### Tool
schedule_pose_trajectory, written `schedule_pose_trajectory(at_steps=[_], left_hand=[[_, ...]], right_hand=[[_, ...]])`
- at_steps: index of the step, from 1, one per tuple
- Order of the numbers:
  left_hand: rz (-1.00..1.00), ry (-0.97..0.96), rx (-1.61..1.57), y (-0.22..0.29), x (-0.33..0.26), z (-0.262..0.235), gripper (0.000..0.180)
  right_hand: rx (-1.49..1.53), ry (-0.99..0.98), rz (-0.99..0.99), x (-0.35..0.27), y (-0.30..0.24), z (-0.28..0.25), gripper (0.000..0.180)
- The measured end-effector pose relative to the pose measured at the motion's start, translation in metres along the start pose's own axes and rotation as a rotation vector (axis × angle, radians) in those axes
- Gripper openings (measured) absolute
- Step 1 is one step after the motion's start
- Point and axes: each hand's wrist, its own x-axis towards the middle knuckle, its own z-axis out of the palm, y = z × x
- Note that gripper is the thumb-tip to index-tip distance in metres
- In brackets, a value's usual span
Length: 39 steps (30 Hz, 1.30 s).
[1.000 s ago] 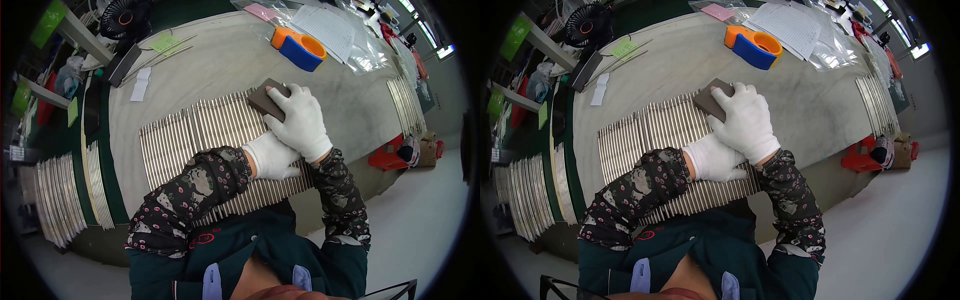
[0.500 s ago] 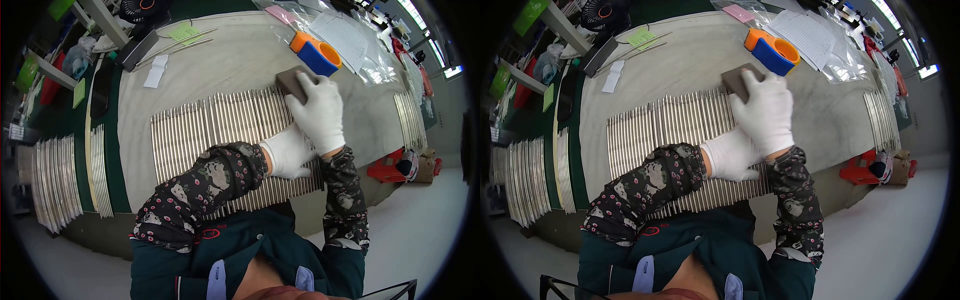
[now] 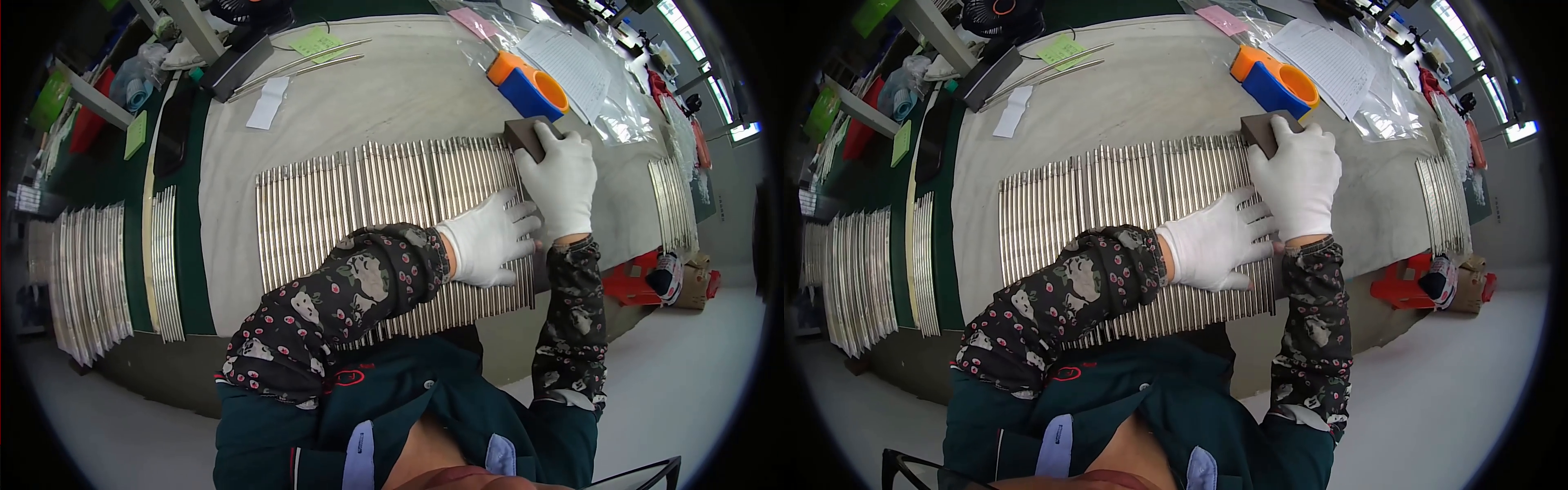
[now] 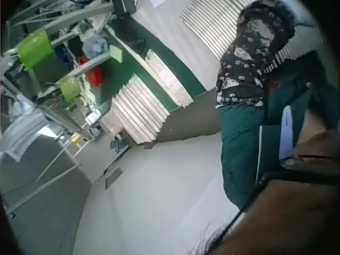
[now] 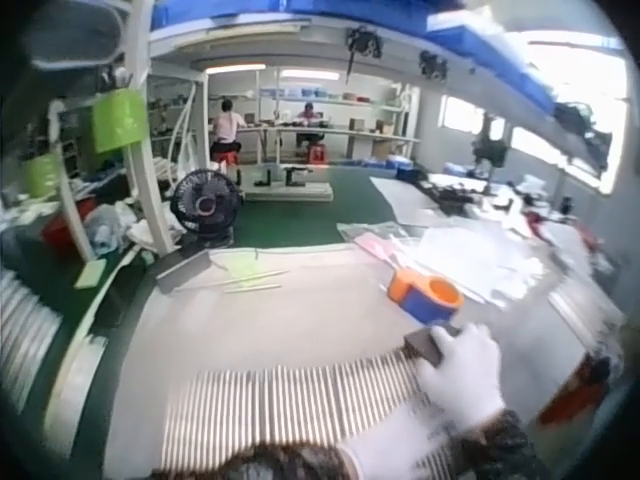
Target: Polishing the ends of a bundle of thin metal rods using an abrasive sanding block.
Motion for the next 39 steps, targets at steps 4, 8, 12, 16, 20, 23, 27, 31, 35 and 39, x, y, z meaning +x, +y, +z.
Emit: schedule_pose_trajectory(at_steps=[4,8,12,16,20,23,27,31,35,39], left_hand=[[-0.130,0.004,-0.368,0.002,-0.003,-0.013,0.060],[-0.009,-0.076,0.012,0.001,0.001,-0.003,0.061],[-0.013,-0.010,0.056,0.000,-0.003,-0.005,0.064],[-0.020,0.024,-0.059,0.018,-0.045,-0.047,0.070],[-0.112,-0.181,-0.138,0.017,-0.129,-0.080,0.078],[-0.199,-0.194,-0.132,0.018,-0.184,-0.071,0.083],[-0.236,-0.242,-0.105,0.021,-0.174,-0.063,0.091],[-0.163,-0.112,-0.200,0.019,-0.157,-0.053,0.091],[-0.082,-0.222,-0.191,0.026,-0.128,-0.050,0.080],[-0.093,-0.160,-0.258,0.026,-0.128,-0.043,0.071]], right_hand=[[0.294,0.021,-0.404,-0.024,-0.041,0.013,0.048],[-0.073,0.088,-0.064,-0.011,0.009,0.003,0.045],[0.160,0.126,-0.058,-0.019,0.043,-0.002,0.047],[0.220,0.078,-0.003,-0.037,0.065,0.001,0.048],[0.189,0.000,0.080,-0.060,0.087,0.001,0.048],[0.202,-0.034,0.098,-0.064,0.087,0.002,0.048],[0.249,-0.003,0.068,-0.060,0.071,-0.001,0.048],[0.326,0.051,-0.035,-0.054,0.027,-0.009,0.049],[0.420,0.044,-0.276,-0.047,-0.059,-0.011,0.050],[0.324,-0.022,-0.339,-0.033,-0.077,0.010,0.048]])
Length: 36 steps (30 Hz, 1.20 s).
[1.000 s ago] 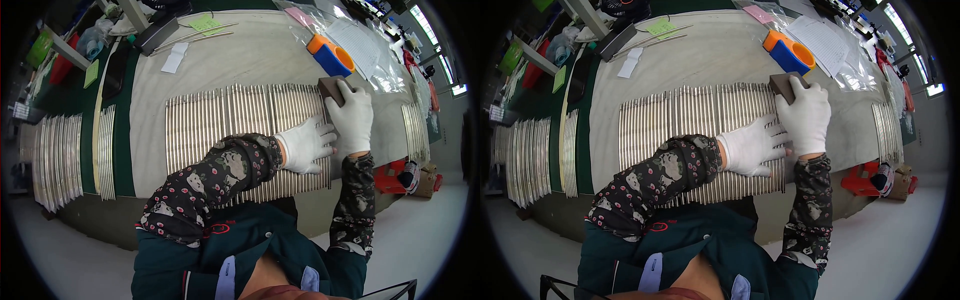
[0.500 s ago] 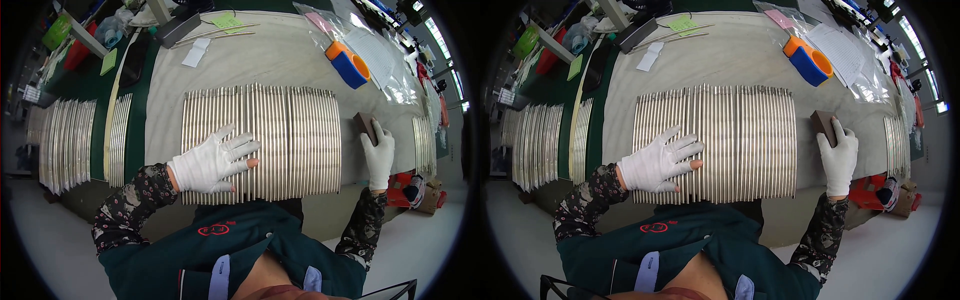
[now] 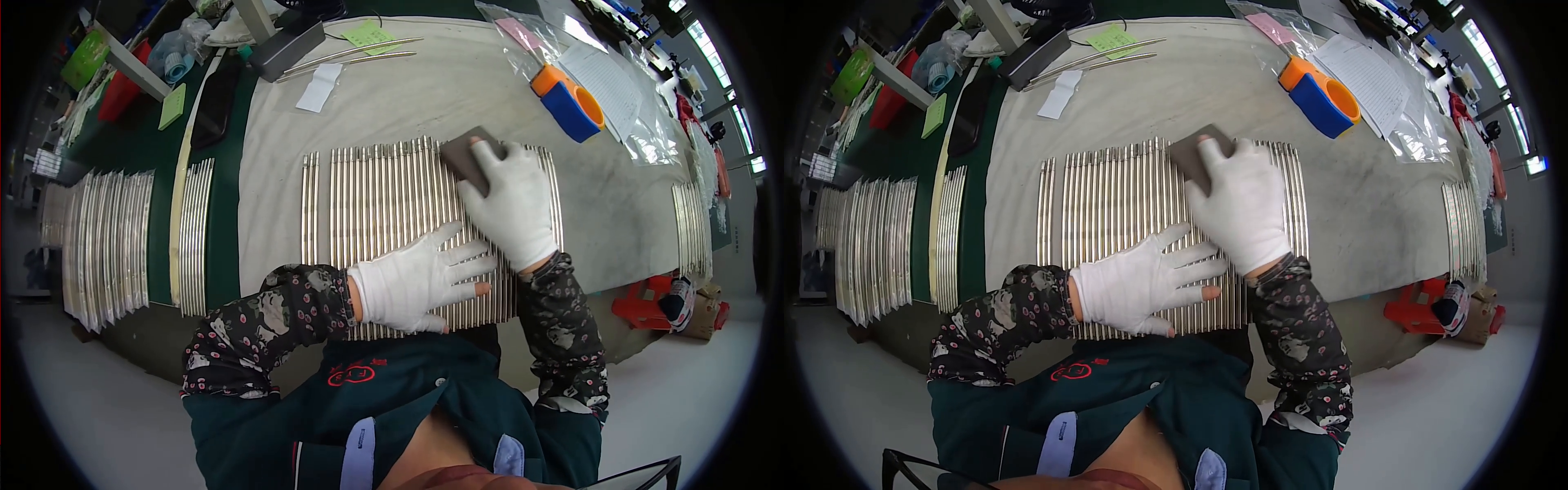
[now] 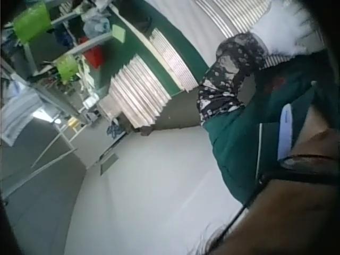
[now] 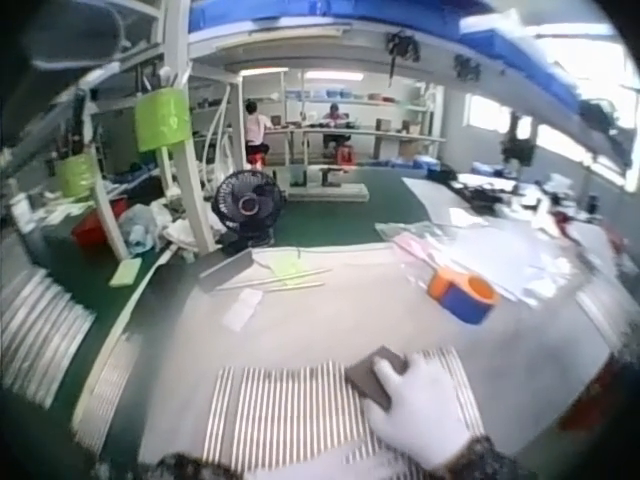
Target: Polishing the ends of a bundle of thin metal rods using an abrasive sanding block.
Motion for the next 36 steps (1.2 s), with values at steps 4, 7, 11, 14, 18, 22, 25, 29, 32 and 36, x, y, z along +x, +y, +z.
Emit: schedule_pose_trajectory(at_steps=[4,7,11,14,18,22,25,29,32,36], left_hand=[[0.016,-0.006,0.018,0.002,0.004,-0.003,0.069],[-0.027,-0.063,0.013,0.001,0.002,-0.005,0.070],[0.022,0.029,0.006,0.002,0.004,-0.001,0.072],[0.029,0.059,0.006,-0.001,0.003,0.005,0.073],[0.026,0.063,-0.003,-0.002,0.002,0.004,0.074],[0.040,0.087,0.001,0.002,0.000,-0.003,0.070],[-0.109,0.277,0.042,-0.014,-0.011,-0.027,0.055],[-0.515,0.542,0.067,-0.082,-0.032,-0.062,0.033],[-0.586,0.478,0.152,-0.115,-0.038,-0.066,0.027],[-0.589,0.330,0.244,-0.121,-0.025,-0.052,0.028]], right_hand=[[-0.193,0.005,0.206,0.014,0.022,-0.021,0.047],[0.018,0.070,-0.024,0.015,-0.020,-0.003,0.048],[-0.234,-0.015,0.079,0.026,0.005,-0.008,0.047],[-0.160,0.088,0.005,0.022,-0.003,-0.014,0.048],[-0.015,-0.084,-0.028,0.007,-0.017,-0.001,0.052],[-0.001,0.180,0.032,-0.013,0.024,-0.034,0.052],[0.066,0.106,0.095,-0.062,0.009,-0.043,0.067],[0.207,-0.021,0.026,-0.124,-0.031,-0.042,0.106],[0.312,-0.026,-0.089,-0.135,-0.051,-0.030,0.118],[0.221,-0.013,-0.099,-0.140,-0.056,-0.017,0.113]])
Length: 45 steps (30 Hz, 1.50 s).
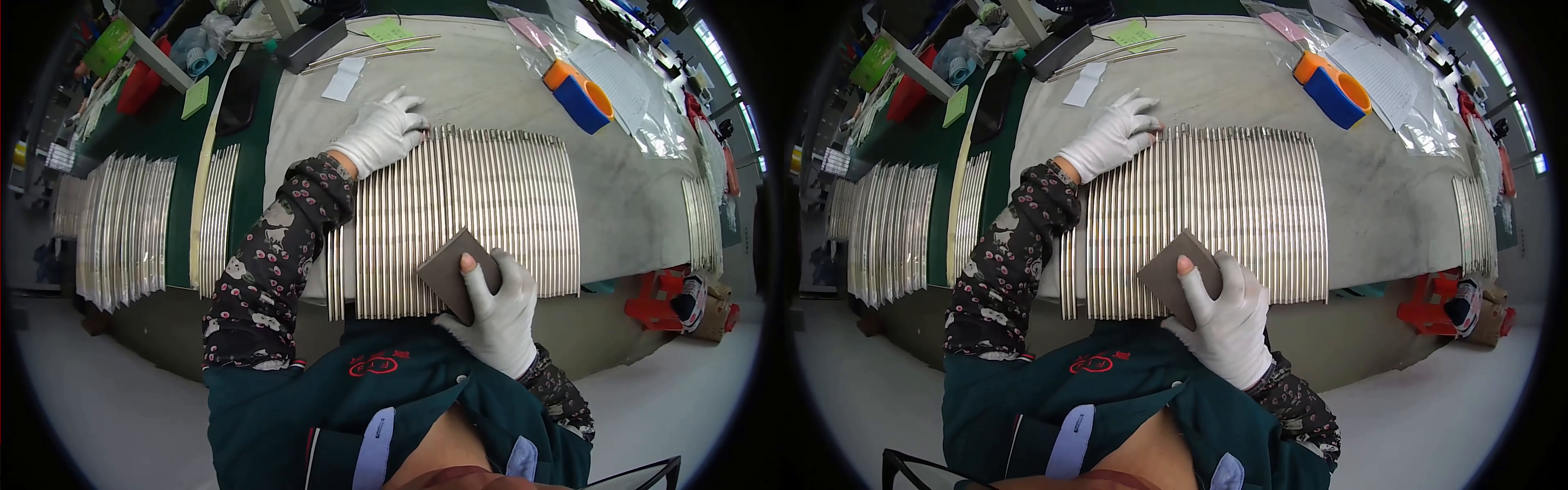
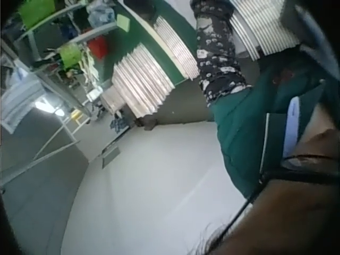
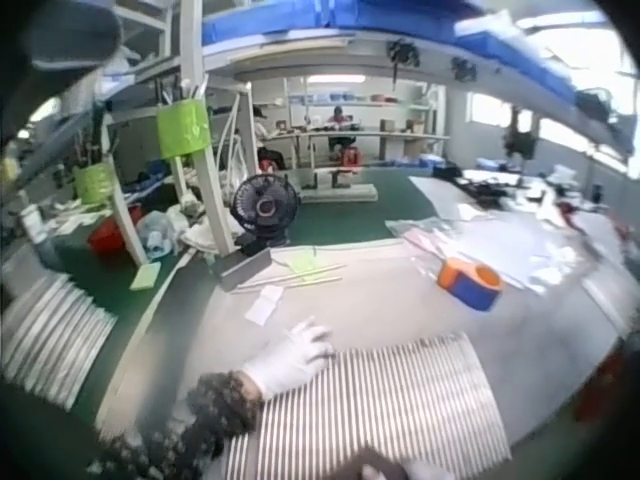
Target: Polishing the ends of a bundle of thin metal rods using an abrasive sanding block.
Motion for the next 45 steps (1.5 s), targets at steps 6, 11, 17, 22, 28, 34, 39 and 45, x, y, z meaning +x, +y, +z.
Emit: schedule_pose_trajectory(at_steps=[6,11,17,22,28,34,39,45], left_hand=[[-0.102,-0.047,-0.124,0.005,0.000,0.003,0.027],[-0.155,-0.052,-0.171,0.013,0.002,-0.010,0.030],[-0.182,0.083,-0.668,0.031,0.007,-0.028,0.026],[-0.325,0.087,-1.055,0.079,0.030,-0.050,0.022],[-0.247,-0.089,-1.323,0.140,0.087,-0.041,0.018],[-0.080,-0.298,-1.441,0.186,0.138,-0.007,0.016],[-0.160,-0.088,-1.229,0.201,0.146,0.020,0.014],[-0.199,0.013,-1.234,0.198,0.147,0.033,0.012]], right_hand=[[-0.071,0.027,-0.020,0.000,0.000,0.012,0.106],[-0.055,0.092,-0.061,-0.001,0.000,0.015,0.105],[0.015,0.277,-0.129,-0.011,0.011,0.015,0.097],[-0.073,0.387,-0.107,-0.026,0.035,-0.004,0.114],[-0.360,0.518,-0.042,-0.063,0.094,-0.040,0.092],[-0.448,0.520,0.067,-0.091,0.160,-0.052,0.108],[-0.261,0.425,0.236,-0.089,0.182,-0.062,0.101],[-0.065,0.635,0.384,-0.010,0.166,-0.075,0.079]])
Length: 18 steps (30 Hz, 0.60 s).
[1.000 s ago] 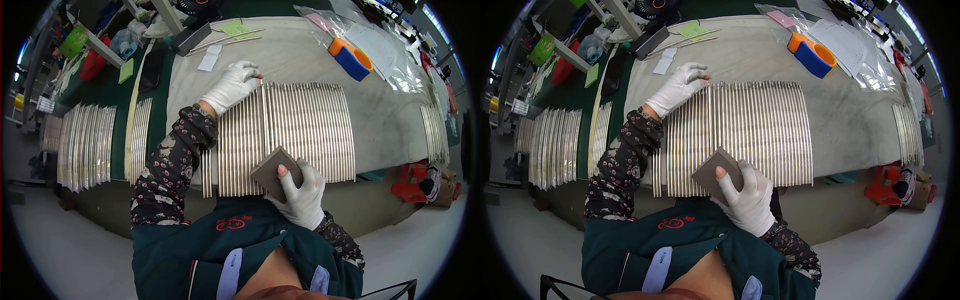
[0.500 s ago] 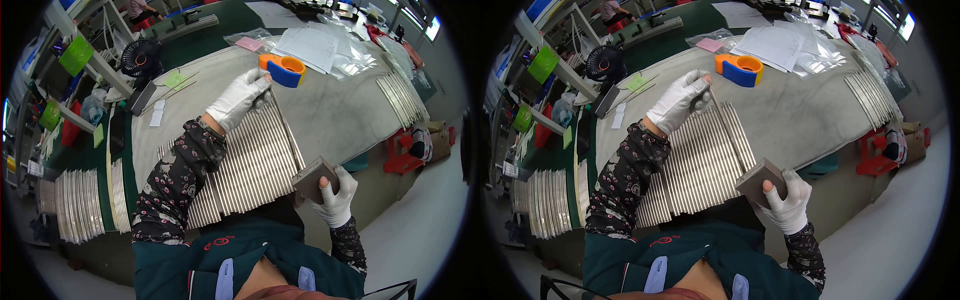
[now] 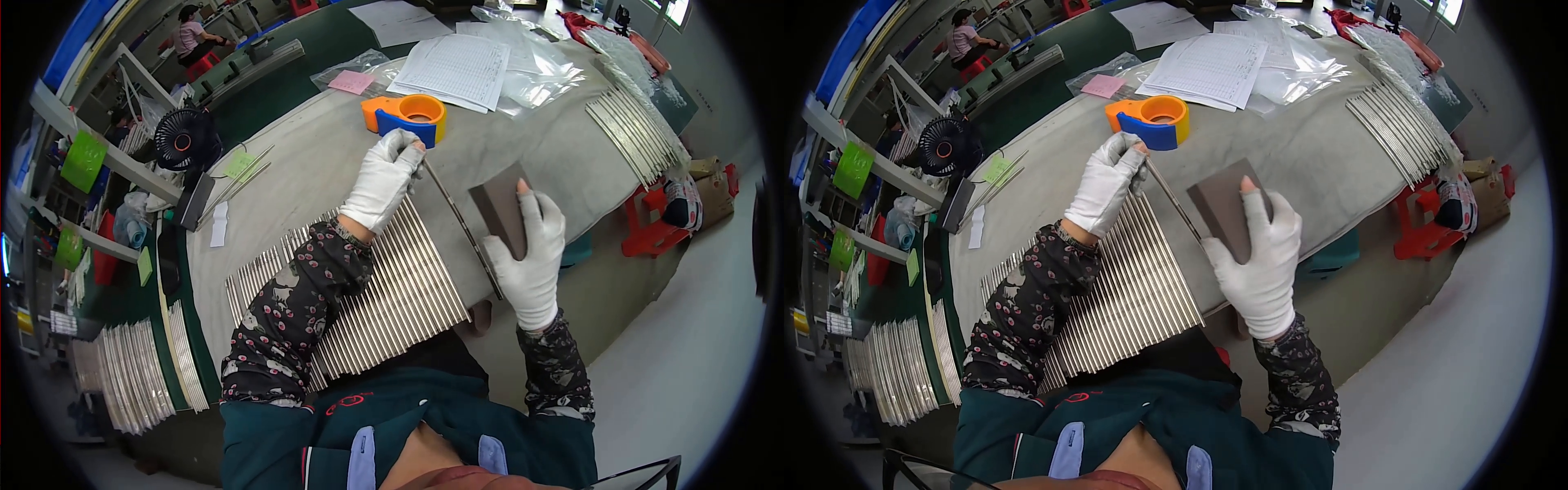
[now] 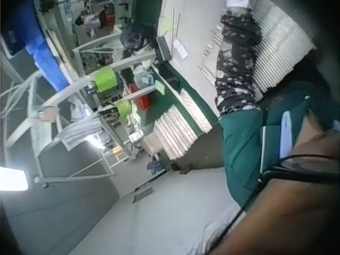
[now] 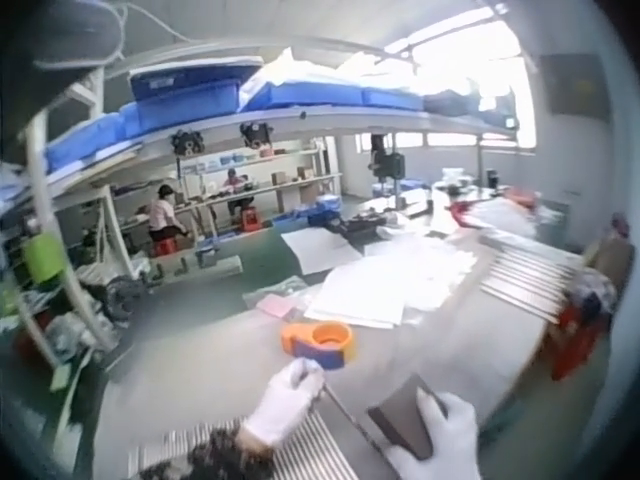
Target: Polishing the ends of a bundle of thin metal rods using an abrasive sanding block.
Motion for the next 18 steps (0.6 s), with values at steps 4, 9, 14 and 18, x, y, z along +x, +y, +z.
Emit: schedule_pose_trajectory(at_steps=[4,9,14,18], left_hand=[[-0.007,-0.004,0.001,0.000,-0.001,-0.003,0.012],[-0.001,-0.020,-0.016,-0.004,0.004,-0.011,0.011],[0.083,0.022,-0.068,-0.006,-0.002,-0.010,0.012],[-0.021,0.008,-0.012,0.000,-0.003,-0.008,0.013]], right_hand=[[-0.050,-0.123,-0.146,0.027,-0.035,0.022,0.070],[-0.255,-0.061,0.126,0.049,0.003,0.024,0.061],[-0.183,-0.103,-0.057,0.055,-0.004,0.026,0.057],[-0.129,-0.105,-0.085,0.050,-0.022,0.020,0.060]])
